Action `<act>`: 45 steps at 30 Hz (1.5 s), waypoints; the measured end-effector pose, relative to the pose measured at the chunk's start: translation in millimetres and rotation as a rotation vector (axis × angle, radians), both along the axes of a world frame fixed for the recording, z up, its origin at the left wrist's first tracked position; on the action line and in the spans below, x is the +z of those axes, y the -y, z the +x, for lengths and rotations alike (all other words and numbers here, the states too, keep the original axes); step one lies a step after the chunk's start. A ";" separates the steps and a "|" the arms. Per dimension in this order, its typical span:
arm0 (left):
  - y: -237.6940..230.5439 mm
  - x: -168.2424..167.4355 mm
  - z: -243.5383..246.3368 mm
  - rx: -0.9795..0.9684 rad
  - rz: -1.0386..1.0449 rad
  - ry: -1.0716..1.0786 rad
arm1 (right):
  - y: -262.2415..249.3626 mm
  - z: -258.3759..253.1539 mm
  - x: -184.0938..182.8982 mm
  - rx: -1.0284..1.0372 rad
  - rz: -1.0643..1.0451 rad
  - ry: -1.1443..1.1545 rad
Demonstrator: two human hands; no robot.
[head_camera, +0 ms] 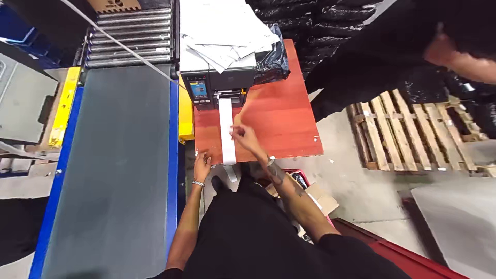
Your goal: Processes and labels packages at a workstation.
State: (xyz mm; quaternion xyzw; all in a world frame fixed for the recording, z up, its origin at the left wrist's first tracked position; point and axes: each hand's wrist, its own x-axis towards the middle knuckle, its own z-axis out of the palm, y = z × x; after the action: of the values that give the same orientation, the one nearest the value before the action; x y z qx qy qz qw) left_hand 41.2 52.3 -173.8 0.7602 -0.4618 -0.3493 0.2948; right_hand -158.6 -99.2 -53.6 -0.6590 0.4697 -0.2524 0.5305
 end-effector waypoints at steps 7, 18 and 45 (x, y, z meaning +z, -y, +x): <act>-67.0 -9.7 -14.5 -0.045 0.151 -0.193 | 83.6 52.6 -26.5 -0.260 0.105 -0.126; -146.4 -32.6 -22.3 0.041 0.374 -0.287 | 141.9 88.0 -53.7 -0.557 0.165 -0.026; 168.1 75.9 -219.9 0.075 -0.056 -0.519 | -44.4 -396.0 -130.5 -1.318 0.156 0.442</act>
State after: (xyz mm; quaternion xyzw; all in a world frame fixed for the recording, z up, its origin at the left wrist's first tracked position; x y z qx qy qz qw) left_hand -178.7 -115.7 -97.9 0.6532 -0.3516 -0.5087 0.4369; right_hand -554.6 -54.8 -184.1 -0.1298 0.6694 -0.6153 0.3955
